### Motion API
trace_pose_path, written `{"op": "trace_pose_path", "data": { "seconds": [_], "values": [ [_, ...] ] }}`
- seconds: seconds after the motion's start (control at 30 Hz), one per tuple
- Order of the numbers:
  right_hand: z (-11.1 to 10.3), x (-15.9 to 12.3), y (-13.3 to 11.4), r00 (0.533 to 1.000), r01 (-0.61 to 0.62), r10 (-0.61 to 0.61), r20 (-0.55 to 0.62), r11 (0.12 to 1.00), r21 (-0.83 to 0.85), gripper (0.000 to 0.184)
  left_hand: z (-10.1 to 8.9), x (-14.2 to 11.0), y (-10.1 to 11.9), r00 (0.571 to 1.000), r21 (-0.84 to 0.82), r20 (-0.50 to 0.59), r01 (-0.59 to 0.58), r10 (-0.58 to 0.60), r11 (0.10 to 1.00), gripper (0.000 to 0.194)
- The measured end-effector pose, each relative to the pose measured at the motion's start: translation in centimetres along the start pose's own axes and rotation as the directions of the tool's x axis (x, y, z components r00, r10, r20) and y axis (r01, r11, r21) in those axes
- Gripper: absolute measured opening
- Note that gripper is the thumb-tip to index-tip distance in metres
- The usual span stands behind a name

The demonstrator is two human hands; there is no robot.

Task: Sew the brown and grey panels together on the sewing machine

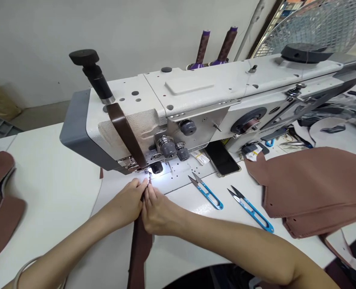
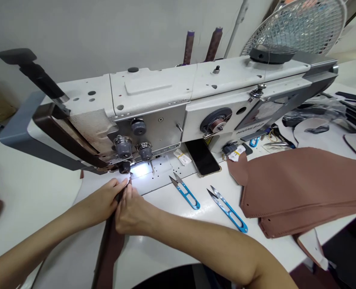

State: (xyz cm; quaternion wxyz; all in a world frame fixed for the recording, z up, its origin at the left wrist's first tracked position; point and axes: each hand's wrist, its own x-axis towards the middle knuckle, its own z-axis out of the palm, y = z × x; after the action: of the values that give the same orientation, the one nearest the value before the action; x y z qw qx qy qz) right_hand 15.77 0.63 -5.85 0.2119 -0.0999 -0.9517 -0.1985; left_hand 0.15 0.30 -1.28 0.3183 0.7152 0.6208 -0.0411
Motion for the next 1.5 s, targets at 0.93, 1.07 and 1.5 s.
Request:
{"op": "trace_pose_path", "data": {
  "seconds": [0.93, 1.07, 1.5],
  "values": [
    [0.6, -0.5, -0.7, 0.995, -0.030, 0.033, -0.092, 0.999, 0.038, 0.024, -0.4, 0.1, 1.1, 0.997, -0.077, -0.010, 0.072, -0.073, 0.994, 0.033],
    [0.5, -0.2, -0.3, 0.994, -0.054, 0.057, -0.089, 0.998, 0.032, 0.024, -0.4, 1.0, 0.1, 1.000, -0.058, -0.008, 0.022, -0.022, 0.998, 0.043],
    [0.1, -0.3, -0.8, 0.985, -0.071, 0.069, -0.159, 0.998, -0.004, 0.023, -0.3, 0.6, 0.3, 1.000, -0.014, 0.021, -0.011, 0.011, 1.000, 0.056]
  ]
}}
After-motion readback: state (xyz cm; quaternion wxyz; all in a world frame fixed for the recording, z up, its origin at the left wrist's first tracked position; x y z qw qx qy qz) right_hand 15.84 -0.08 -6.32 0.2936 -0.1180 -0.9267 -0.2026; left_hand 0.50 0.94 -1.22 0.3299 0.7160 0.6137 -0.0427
